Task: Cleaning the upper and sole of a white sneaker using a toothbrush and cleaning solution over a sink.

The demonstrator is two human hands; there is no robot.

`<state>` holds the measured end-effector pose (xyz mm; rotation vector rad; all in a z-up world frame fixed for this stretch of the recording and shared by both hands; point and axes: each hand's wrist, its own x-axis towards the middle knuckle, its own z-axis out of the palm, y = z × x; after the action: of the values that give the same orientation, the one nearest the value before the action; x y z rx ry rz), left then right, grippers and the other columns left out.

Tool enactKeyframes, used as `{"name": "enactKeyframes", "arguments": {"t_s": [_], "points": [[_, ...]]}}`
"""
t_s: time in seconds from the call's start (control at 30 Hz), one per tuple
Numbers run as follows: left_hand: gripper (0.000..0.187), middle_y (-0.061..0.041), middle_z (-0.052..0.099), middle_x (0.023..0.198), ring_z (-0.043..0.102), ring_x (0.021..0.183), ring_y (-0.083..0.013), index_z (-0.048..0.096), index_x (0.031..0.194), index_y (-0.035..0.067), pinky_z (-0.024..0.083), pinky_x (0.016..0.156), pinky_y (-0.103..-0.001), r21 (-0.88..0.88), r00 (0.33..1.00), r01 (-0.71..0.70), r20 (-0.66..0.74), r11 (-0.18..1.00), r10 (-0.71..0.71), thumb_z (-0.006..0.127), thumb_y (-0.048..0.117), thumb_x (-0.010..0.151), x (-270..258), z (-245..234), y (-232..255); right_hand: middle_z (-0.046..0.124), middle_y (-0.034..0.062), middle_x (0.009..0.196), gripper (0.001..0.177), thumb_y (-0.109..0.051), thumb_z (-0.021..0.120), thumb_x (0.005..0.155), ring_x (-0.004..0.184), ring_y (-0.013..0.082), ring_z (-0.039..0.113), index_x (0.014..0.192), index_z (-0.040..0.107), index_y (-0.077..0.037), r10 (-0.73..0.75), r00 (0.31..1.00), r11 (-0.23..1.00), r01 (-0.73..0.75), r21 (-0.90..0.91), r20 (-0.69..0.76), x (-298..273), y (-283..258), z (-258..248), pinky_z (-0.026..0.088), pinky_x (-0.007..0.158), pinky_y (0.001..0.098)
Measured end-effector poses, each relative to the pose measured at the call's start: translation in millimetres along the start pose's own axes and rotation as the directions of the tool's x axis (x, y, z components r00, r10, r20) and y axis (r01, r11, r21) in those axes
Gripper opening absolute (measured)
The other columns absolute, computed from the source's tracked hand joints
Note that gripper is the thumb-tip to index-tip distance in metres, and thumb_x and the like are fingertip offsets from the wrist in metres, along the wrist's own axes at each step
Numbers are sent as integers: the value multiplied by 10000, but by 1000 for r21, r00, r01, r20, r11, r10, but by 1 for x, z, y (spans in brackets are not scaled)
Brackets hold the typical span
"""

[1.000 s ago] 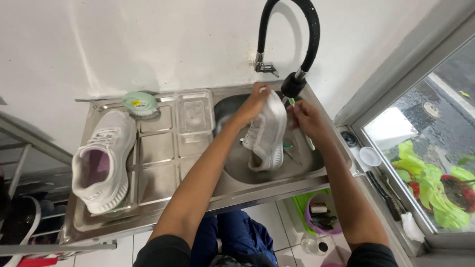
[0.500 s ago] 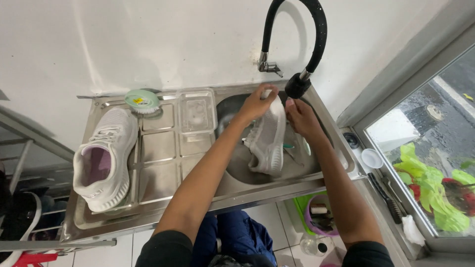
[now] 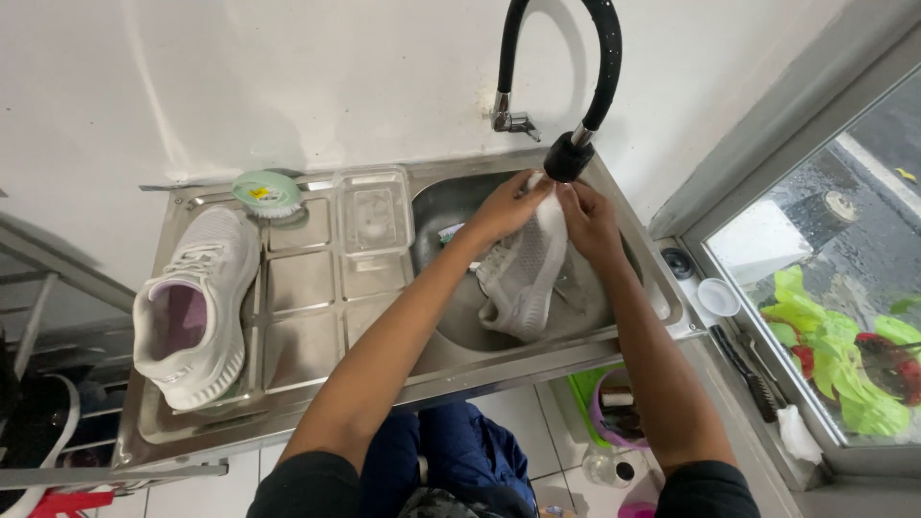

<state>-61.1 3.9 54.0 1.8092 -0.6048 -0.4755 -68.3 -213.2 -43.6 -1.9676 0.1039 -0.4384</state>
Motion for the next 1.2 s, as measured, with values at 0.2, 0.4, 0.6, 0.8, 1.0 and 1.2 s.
{"name": "enactKeyframes", "arguments": {"t_s": [0.2,0.4,0.6,0.8,1.0,1.2], "points": [[968,-258,263,1645,244,1518,-426,252,1613,79,225,1225,-599,-128,999,-13,29,992,17,125,788,966,8,-6,-29,536,17,621,421,-382,406,1147,444,105,485,875,600,-127,24,981,980,-61,188,193,-28,-36,6,374,373,256],[1050,-237,240,1648,245,1509,-417,222,1624,123,230,1209,-601,-81,991,69,120,994,-59,245,890,908,-25,-30,-30,468,15,574,382,-436,421,1132,397,95,401,1098,588,-95,152,901,969,-217,121,406,-38,-47,10,299,363,230],[1049,-328,384,1544,425,1408,-471,231,1589,70,364,1160,-590,144,988,-23,156,989,0,531,765,864,-87,-43,4,620,57,815,299,-348,599,1058,611,101,518,1223,625,-99,181,875,952,-271,142,449,-50,-78,7,410,538,246],[674,-295,536,1351,453,1347,-526,405,1304,130,400,1090,-636,-5,973,-215,83,977,215,779,487,871,-87,-38,-27,720,239,924,652,-520,339,1125,813,323,694,1150,702,20,282,918,959,-265,-99,279,-29,-39,12,535,755,444],[640,-187,637,1187,577,1241,-445,450,1157,173,472,1028,-577,118,986,-147,-58,982,155,814,545,785,-98,-39,-8,715,178,974,454,-388,455,1114,944,308,691,1084,696,-4,248,959,969,-245,-41,135,0,-120,1,514,904,453],[657,-123,645,1206,603,1230,-395,540,1305,245,487,1027,-548,203,953,-241,-136,949,271,754,612,805,-93,-34,-18,728,192,1211,735,-678,369,1043,1017,269,749,1038,708,-25,-70,943,935,-52,352,326,52,-99,7,619,842,374]]}}
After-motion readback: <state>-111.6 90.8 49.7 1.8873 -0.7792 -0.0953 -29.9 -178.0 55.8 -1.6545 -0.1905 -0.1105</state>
